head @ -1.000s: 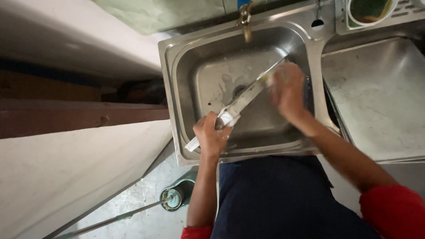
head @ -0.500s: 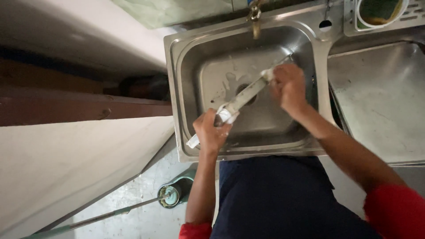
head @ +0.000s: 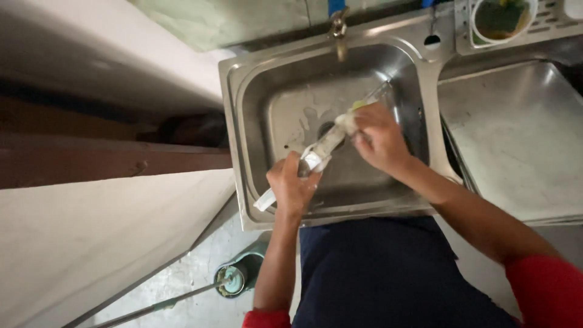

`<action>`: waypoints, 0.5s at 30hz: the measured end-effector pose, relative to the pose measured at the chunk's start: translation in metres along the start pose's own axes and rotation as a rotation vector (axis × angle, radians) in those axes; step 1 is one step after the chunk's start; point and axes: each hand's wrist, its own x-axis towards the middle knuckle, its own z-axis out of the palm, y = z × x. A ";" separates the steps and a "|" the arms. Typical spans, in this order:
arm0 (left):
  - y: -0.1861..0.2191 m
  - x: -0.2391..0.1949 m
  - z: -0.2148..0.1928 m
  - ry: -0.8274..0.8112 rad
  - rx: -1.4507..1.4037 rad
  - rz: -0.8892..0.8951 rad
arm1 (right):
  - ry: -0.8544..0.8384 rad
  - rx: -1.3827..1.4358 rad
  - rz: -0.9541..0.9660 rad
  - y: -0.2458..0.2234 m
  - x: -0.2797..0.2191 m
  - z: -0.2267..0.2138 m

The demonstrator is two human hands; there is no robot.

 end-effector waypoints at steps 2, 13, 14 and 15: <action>0.001 0.002 0.002 -0.008 -0.017 -0.008 | -0.013 -0.072 -0.006 0.002 0.007 -0.004; -0.016 0.006 -0.008 -0.019 -0.071 -0.046 | -0.194 -0.085 -0.059 0.006 0.024 -0.014; -0.018 0.005 -0.010 -0.021 -0.082 -0.063 | -0.234 -0.070 -0.066 0.009 0.028 -0.018; -0.019 0.004 -0.012 -0.016 -0.090 -0.084 | -0.279 -0.052 -0.079 0.013 0.034 -0.021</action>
